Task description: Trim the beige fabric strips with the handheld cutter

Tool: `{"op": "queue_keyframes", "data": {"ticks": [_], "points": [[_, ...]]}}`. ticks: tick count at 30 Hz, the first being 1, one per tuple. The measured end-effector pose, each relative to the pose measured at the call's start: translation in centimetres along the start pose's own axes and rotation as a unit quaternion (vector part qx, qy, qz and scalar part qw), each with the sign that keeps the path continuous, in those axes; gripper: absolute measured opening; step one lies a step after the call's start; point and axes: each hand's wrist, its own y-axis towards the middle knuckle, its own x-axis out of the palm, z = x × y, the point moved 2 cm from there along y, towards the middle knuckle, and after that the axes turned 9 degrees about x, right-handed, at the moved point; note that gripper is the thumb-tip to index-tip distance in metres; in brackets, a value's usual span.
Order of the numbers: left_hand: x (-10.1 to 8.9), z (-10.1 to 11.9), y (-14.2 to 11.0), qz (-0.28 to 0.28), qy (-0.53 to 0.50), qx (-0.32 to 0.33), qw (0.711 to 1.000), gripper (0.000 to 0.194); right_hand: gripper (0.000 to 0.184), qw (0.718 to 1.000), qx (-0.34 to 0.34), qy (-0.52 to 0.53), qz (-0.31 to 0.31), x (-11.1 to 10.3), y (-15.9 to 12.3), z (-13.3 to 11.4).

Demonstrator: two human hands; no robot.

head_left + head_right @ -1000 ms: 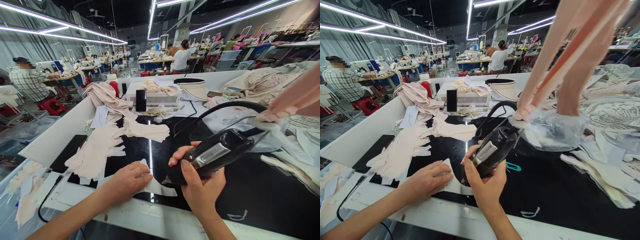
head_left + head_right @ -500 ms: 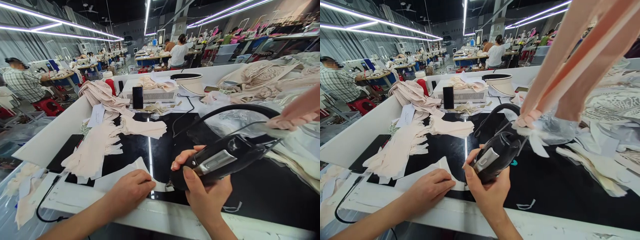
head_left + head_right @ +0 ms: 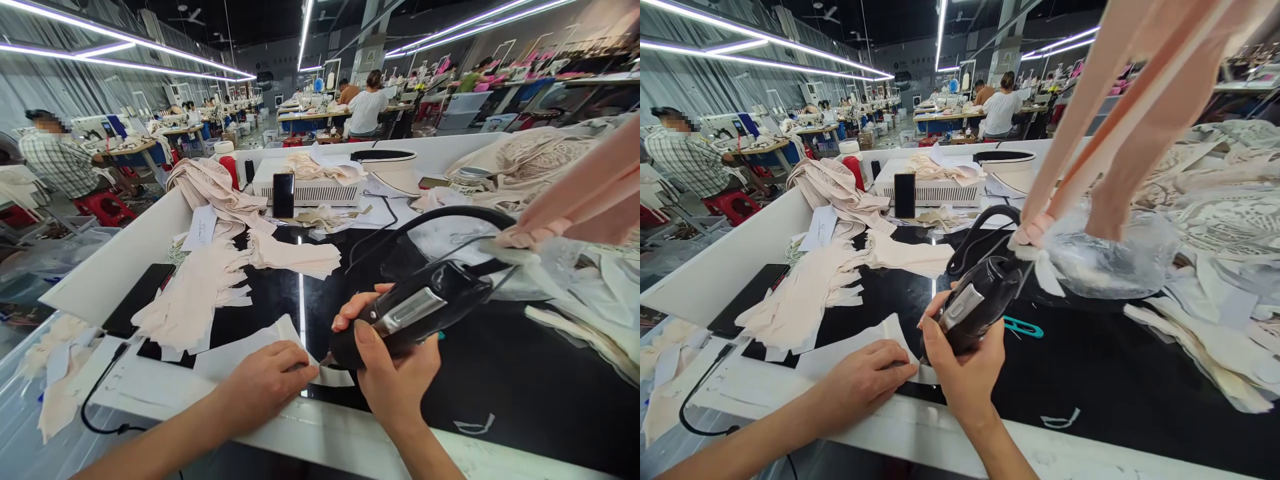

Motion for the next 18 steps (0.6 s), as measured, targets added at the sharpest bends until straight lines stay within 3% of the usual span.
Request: {"op": "queue_keyframes", "data": {"ticks": [12, 18], "points": [[0.52, -0.13, -0.13, 0.049, 0.014, -0.021, 0.999, 0.021, 0.034, 1.0, -0.009, -0.008, -0.013, 0.05, 0.48, 0.71], [0.69, -0.03, -0.11, 0.039, 0.02, -0.034, 0.998, 0.019, 0.031, 1.0, -0.006, -0.015, -0.002, 0.21, 0.73, 0.71]]}}
